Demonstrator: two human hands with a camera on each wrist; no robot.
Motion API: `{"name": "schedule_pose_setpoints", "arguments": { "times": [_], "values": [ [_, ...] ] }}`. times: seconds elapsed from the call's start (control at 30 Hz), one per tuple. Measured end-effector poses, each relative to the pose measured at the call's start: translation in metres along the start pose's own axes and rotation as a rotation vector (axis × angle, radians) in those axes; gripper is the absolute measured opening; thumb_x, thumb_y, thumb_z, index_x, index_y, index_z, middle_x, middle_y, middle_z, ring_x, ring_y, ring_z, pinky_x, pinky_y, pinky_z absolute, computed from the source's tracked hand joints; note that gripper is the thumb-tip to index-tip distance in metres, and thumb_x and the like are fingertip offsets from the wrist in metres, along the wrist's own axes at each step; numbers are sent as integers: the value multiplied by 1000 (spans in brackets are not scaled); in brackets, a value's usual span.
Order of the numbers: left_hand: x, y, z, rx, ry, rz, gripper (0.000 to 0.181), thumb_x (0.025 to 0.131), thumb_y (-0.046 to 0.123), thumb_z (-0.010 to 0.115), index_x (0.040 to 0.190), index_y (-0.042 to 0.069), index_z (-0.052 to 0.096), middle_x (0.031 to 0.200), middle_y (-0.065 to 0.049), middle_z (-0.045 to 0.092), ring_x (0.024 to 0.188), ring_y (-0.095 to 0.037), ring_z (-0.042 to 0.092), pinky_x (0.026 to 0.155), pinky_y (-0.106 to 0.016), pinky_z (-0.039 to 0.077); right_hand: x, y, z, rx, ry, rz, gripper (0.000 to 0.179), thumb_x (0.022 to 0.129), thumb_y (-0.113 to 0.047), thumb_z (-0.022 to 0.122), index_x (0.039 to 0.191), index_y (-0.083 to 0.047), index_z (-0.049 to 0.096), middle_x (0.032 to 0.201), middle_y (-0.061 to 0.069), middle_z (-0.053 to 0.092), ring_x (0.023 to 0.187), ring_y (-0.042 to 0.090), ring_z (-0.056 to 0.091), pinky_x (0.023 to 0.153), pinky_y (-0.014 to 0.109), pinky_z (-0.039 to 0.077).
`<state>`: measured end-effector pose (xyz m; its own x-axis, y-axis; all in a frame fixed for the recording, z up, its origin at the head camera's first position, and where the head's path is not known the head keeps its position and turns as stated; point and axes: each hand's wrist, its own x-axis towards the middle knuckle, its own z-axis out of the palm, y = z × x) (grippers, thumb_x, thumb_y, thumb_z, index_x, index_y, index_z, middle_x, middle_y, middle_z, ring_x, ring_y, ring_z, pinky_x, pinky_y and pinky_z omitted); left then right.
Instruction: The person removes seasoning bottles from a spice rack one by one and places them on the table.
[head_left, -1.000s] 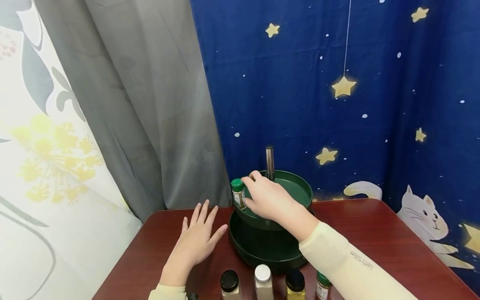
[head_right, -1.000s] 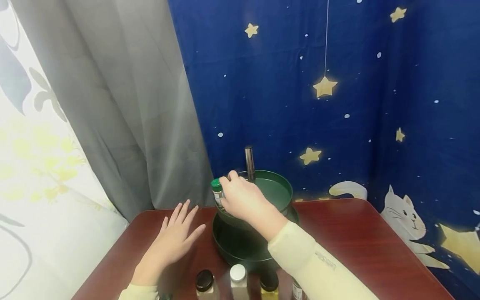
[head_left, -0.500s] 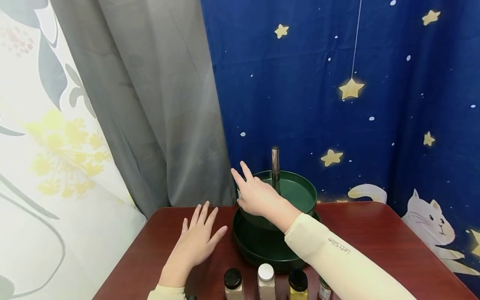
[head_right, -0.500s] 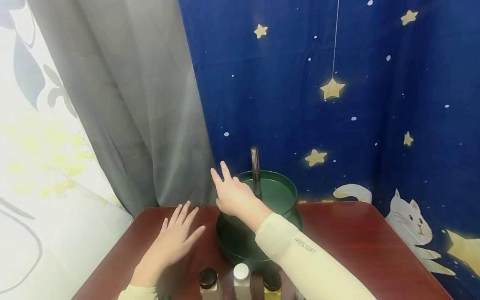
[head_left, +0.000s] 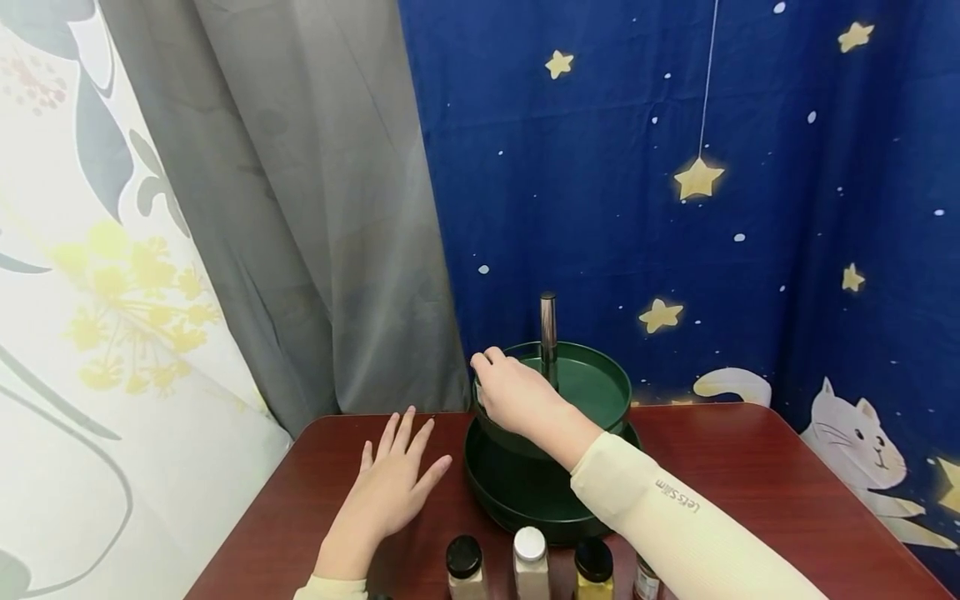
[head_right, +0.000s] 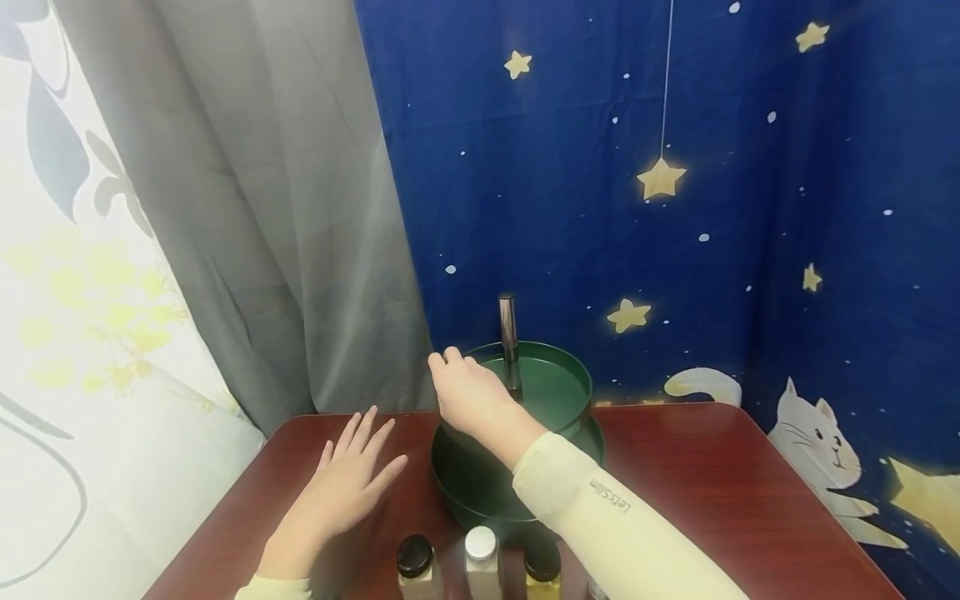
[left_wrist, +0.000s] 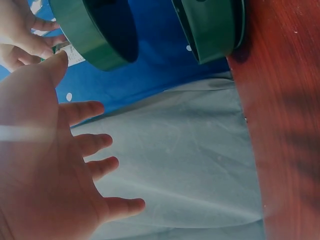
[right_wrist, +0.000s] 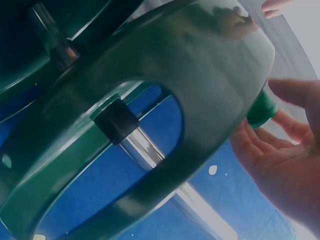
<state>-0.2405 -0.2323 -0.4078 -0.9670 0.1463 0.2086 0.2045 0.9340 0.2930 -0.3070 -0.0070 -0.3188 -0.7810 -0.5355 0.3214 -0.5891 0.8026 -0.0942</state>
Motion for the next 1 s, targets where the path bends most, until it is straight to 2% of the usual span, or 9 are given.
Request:
{"name": "schedule_pose_setpoints", "arguments": {
  "times": [0.07,0.17,0.3,0.43,0.7,0.83,1.0],
  "values": [
    [1,0,0,4,3,3,77,107,69,43,167,21,37,181,-10,15,169,-38,8,126,-80,10,0,1,-1,3,20,-6,33,109,-18,61,139,-4,57,132,17,63,101,26,73,85,38,64],
    [1,-1,0,11,5,2,77,107,69,43,167,21,38,181,-10,14,169,-37,8,126,-80,11,-1,1,-3,19,28,0,30,109,-19,62,135,-5,58,125,17,64,93,23,71,82,36,64],
    [1,-1,0,8,1,-5,76,107,68,43,167,21,38,181,-9,13,169,-37,7,125,-80,11,-5,2,-4,55,54,-7,31,108,-18,64,134,-3,59,123,17,63,91,23,69,83,36,63],
    [-2,-2,-1,5,-3,-5,79,106,71,40,167,21,39,181,-10,14,169,-39,8,125,-80,11,-10,0,-5,81,118,-30,32,107,-17,65,135,-3,61,124,17,63,91,22,69,84,35,64],
    [-2,-6,-3,12,-5,-19,82,105,73,40,167,20,38,181,-12,15,168,-39,7,125,-80,10,-34,-13,-37,210,261,-30,33,105,-18,68,137,-9,64,130,12,63,94,17,72,86,34,64],
    [-4,-5,-3,8,-13,-22,82,105,72,42,166,19,39,180,-13,16,168,-40,8,125,-81,10,-49,-27,-45,262,270,-74,33,105,-20,70,135,-9,66,130,10,65,96,17,73,87,34,65],
    [-6,-3,-5,6,-12,-18,79,106,69,44,166,18,40,180,-13,17,168,-42,9,124,-81,11,-64,-44,-44,295,251,-127,32,104,-21,71,134,-9,66,129,8,65,94,14,73,84,30,64]
  ]
}}
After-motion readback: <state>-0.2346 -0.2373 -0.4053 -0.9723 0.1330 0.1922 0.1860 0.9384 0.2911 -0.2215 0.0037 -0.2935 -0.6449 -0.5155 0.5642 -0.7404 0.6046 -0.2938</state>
